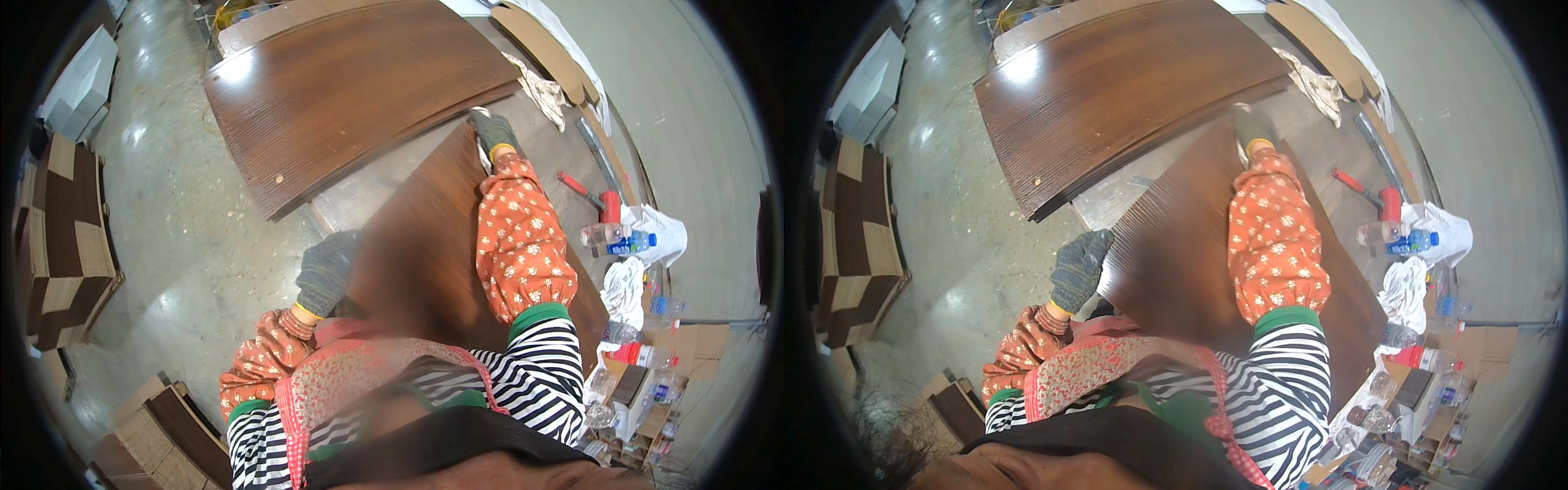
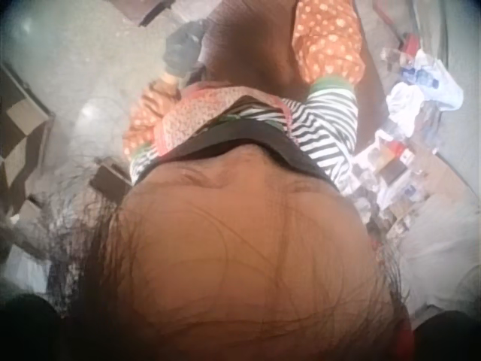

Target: The person wipes the surface of a large wooden panel with a white cloth, then flips it to wipe the other side. They repeat this process on several additional panels, handling them one at a time and stacking them after wiping.

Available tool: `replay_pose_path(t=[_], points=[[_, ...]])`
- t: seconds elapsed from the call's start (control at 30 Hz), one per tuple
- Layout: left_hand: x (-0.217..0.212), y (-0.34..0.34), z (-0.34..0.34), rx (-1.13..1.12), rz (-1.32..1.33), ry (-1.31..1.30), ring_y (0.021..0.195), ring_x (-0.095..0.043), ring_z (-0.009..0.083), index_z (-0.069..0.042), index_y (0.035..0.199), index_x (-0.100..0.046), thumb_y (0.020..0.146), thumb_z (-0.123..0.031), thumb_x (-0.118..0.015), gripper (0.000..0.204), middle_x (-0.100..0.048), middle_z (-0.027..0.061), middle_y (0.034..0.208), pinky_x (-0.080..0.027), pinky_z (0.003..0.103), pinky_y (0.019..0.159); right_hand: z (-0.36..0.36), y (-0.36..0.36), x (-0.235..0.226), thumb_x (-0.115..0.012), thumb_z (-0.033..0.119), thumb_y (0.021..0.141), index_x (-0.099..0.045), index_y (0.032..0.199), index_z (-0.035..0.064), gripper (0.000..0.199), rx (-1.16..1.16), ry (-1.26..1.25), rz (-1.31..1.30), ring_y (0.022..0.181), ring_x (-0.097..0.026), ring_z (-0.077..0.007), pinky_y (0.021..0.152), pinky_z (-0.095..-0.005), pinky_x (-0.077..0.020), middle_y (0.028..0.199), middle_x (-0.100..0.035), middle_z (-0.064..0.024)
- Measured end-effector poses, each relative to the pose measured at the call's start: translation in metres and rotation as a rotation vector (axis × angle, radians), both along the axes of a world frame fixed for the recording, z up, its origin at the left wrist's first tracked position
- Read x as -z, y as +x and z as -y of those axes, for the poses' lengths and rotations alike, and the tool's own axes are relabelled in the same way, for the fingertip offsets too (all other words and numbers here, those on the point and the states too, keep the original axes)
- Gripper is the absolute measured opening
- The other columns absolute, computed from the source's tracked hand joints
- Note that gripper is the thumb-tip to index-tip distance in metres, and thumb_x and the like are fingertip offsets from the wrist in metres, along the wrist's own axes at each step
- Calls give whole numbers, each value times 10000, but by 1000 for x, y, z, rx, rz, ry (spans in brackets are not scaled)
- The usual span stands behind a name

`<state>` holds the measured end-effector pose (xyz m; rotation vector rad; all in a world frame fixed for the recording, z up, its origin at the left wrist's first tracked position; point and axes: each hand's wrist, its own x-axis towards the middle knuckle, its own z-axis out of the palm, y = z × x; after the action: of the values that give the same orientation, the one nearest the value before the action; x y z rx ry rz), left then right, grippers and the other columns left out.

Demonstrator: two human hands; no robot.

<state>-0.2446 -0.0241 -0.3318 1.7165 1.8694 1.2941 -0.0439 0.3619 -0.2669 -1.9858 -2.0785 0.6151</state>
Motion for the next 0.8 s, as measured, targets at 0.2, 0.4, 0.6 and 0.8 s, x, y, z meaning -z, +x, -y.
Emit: replay_pose_path(t=[0.2, 0.4, 0.6, 0.8], points=[[5, 4, -1, 5, -160, -18, 866, -690, 356, -62, 1191, -665, 902, -62, -577, 302, -705, 164, 1045, -564, 425, 740, 32, -4, -5, -459, 624, 946, -697, 1125, 22, 672, -191, 119, -156, 1152, -611, -420, 970, -469, -455, 1199, -667, -251], [1, 2, -3, 13, -179, 28, 902, -688, 363, -50, 1208, -649, 897, -55, -564, 323, -700, 167, 1063, -561, 439, 766, 34, -13, -6, -468, 662, 936, -675, 1197, 6, 736, -103, 145, 71, 1164, -595, -443, 1006, -475, -447, 1208, -652, -257], [-11, 6, -6, -69, -96, -33, 902, -689, 340, -9, 1211, -641, 1006, -143, -530, 269, -693, 193, 1066, -551, 403, 816, 46, 4, -17, -360, 602, 1001, -650, 1237, 38, 676, -219, 508, -300, 1198, -593, -397, 995, -461, -458, 1272, -639, -233], [8, 21, -24, -398, 571, 11, 1038, -640, 243, 10, 1333, -555, 1043, -272, -534, 405, -666, 159, 1175, -516, 352, 903, 164, -35, -22, -539, 233, 917, -581, 1306, 149, 400, -958, 884, 347, 1298, -504, -310, 1041, -447, -440, 1336, -581, -98]])
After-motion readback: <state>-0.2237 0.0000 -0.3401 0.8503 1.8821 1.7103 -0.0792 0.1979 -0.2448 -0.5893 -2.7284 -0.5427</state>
